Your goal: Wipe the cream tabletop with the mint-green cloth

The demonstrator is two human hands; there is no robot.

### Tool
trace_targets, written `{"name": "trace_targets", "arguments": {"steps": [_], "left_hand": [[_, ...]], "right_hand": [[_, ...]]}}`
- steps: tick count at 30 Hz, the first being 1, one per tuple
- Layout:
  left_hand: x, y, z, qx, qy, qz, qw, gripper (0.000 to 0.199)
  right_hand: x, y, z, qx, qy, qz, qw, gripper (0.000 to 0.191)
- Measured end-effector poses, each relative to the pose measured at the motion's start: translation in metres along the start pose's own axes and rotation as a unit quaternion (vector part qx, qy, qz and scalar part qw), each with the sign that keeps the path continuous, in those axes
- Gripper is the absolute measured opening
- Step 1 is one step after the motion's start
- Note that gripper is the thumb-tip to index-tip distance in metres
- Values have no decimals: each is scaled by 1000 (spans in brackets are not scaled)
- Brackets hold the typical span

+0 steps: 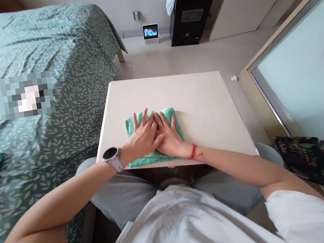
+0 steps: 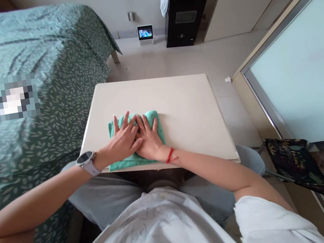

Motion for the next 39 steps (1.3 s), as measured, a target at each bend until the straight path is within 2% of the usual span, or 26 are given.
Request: {"name": "trace_targets", "arguments": {"steps": [2,4,7,11,19,22,26,29,33,36,39], "left_hand": [[-10,28,-9,19,-5,-24,1000,75],[-19,45,-14,38,2,-52,998,79],[-25,45,-10,47,17,-65,997,79],[-18,11,22,37,18,-56,998,72],[6,-79,123,30,59,-17,998,61],[10,-104,153,23,71,-9,997,63],[15,-130,182,28,90,-8,996,63],[16,-141,194,42,93,-7,995,62],[15,-146,196,46,99,-3,994,61],[13,-139,189,51,98,-5,994,63],[11,-123,175,72,81,-3,994,66]], "right_hand": [[-6,4,-27,-3,3,-10,1000,84],[-11,8,-43,-18,9,-30,999,84],[-13,10,-41,-26,14,-55,998,81],[-4,22,3,-29,10,-58,998,80],[21,67,132,-61,33,-34,997,74],[25,85,173,-76,52,-41,995,72],[29,102,212,-58,64,-34,996,70],[32,109,228,-61,66,-30,995,70],[35,109,231,-71,74,-28,994,69],[35,104,222,-71,64,-24,995,70],[33,99,204,-75,46,-29,996,72]]}}
Point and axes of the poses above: each hand's wrist, its own z-axis towards the middle knuckle, its own x-axis out of the back of the hand, y = z × x, the point moved 4 cm from there along z, towards the middle knuckle, and after that the axes turned 10 degrees about -x, right-handed, at the moved point
